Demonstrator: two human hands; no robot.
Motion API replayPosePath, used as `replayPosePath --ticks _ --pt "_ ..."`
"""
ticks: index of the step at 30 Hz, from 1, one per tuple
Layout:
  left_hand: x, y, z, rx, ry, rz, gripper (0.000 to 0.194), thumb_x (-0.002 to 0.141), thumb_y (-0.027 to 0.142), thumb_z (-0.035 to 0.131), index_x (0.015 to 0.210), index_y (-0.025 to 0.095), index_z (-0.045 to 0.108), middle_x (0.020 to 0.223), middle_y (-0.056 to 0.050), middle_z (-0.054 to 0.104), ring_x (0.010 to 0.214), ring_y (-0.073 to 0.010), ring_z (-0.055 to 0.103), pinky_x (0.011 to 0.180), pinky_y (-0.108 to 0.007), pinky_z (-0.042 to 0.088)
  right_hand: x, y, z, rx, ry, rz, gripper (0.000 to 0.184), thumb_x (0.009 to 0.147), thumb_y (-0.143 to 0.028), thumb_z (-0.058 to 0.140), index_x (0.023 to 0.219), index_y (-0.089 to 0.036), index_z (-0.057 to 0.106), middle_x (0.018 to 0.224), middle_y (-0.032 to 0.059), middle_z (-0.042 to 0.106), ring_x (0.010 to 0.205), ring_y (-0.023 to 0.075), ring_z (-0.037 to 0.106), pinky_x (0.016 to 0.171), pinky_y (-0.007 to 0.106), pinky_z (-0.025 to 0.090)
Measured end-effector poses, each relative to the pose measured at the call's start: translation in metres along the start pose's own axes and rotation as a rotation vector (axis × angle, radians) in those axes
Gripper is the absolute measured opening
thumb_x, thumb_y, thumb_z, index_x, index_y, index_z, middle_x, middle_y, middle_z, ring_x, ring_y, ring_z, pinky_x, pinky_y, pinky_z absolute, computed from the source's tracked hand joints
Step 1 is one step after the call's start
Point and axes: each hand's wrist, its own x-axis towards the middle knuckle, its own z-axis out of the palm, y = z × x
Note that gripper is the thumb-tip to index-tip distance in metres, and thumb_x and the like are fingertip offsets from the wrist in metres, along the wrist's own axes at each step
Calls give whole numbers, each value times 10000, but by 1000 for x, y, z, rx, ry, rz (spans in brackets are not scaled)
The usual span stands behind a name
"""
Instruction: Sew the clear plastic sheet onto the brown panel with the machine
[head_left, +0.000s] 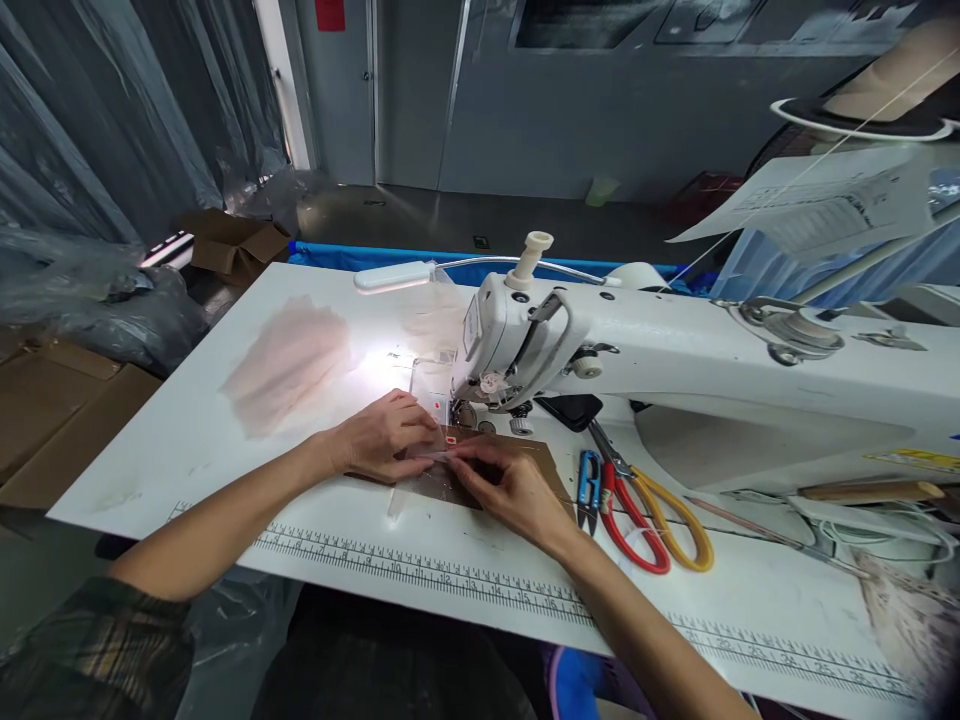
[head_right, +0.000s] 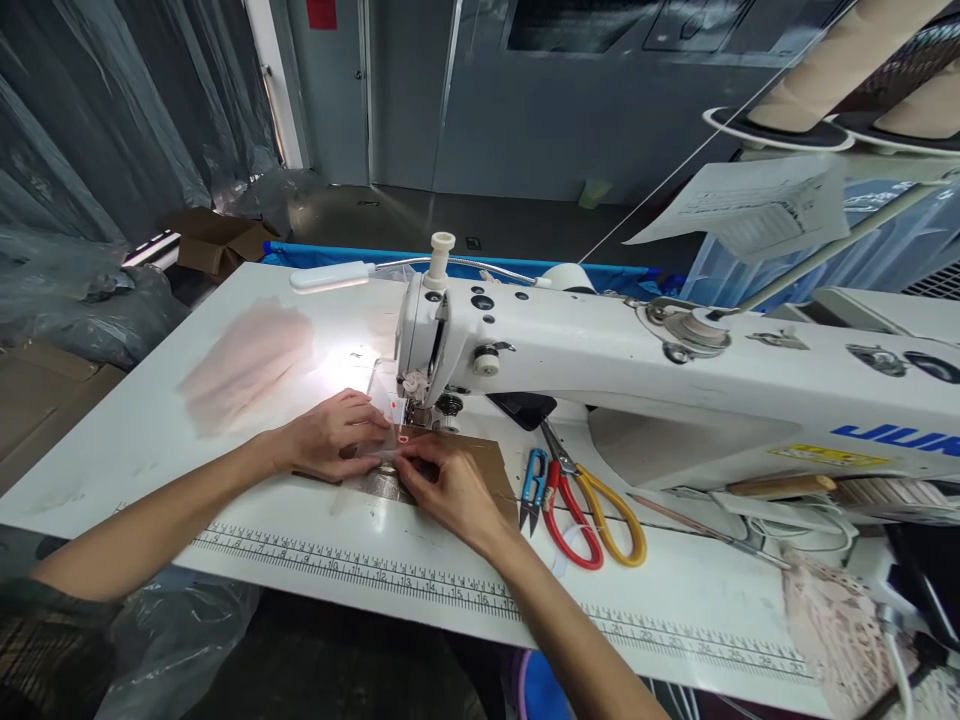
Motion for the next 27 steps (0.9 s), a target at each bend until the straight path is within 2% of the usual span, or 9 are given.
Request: replayPosePath --ticks 4,8,12,15,19,21,24,27 --pt "-4 -6 1 -30 -10 2 157 884 268 544 909 175 668 1050 -77 680 907 -191 627 888 -422 466 7 8 -11 -291 31 -77 255 892 -262 481 982 -229 718 1005 57 713 830 204 677 741 336 543" --pt "-6 -6 1 -79 -31 -20 155 826 294 620 924 218 712 1173 -95 635 1041 -228 611 1006 -523 408 10 14 -8 -407 -28 -186 344 893 -206 440 1151 -225 666 1080 83 665 832 194 659 676 306 544" --pt "-8 -4 1 -134 -62 -100 174 773 280 680 935 260 739 1274 -97 572 1163 -275 554 1054 -597 346 9 21 -1 -543 -68 -253 368 882 -189 462 1199 -221 648 1087 118 619 860 208 623 681 323 537" --pt "-7 -2 -1 -135 -46 -122 155 793 248 663 923 271 746 1264 -82 575 1168 -274 546 1040 -582 373 8 25 1 -596 -74 -244 367 901 -203 449 1219 -216 633 1080 131 601 874 219 603 693 335 530" --pt "-1 -5 -5 -155 -21 -110 133 833 229 627 862 261 752 1124 -64 642 1002 -200 609 968 -448 459 9 23 2 -617 -106 -201 371 927 -226 430 1261 -238 591 1108 123 583 850 196 586 699 316 514" --pt "2 -10 -6 -164 -71 -127 124 844 258 636 874 269 755 1174 -64 633 1030 -206 606 948 -420 467 9 20 1 -633 -119 -184 375 930 -236 424 1272 -240 578 1118 125 580 835 192 585 689 312 511" --pt "6 -19 -7 -137 -167 -187 110 839 314 666 894 295 759 1307 -65 565 1172 -257 545 980 -451 443 10 18 0 -624 -126 -171 375 938 -252 406 1265 -222 587 1119 144 589 859 218 599 692 337 522" --pt "8 -18 -10 -95 -230 -212 109 843 325 667 905 322 756 1369 -66 506 1211 -287 506 978 -489 425 11 20 -4 -521 -112 -161 391 942 -252 391 1280 -205 584 1128 154 602 879 232 619 729 370 535"
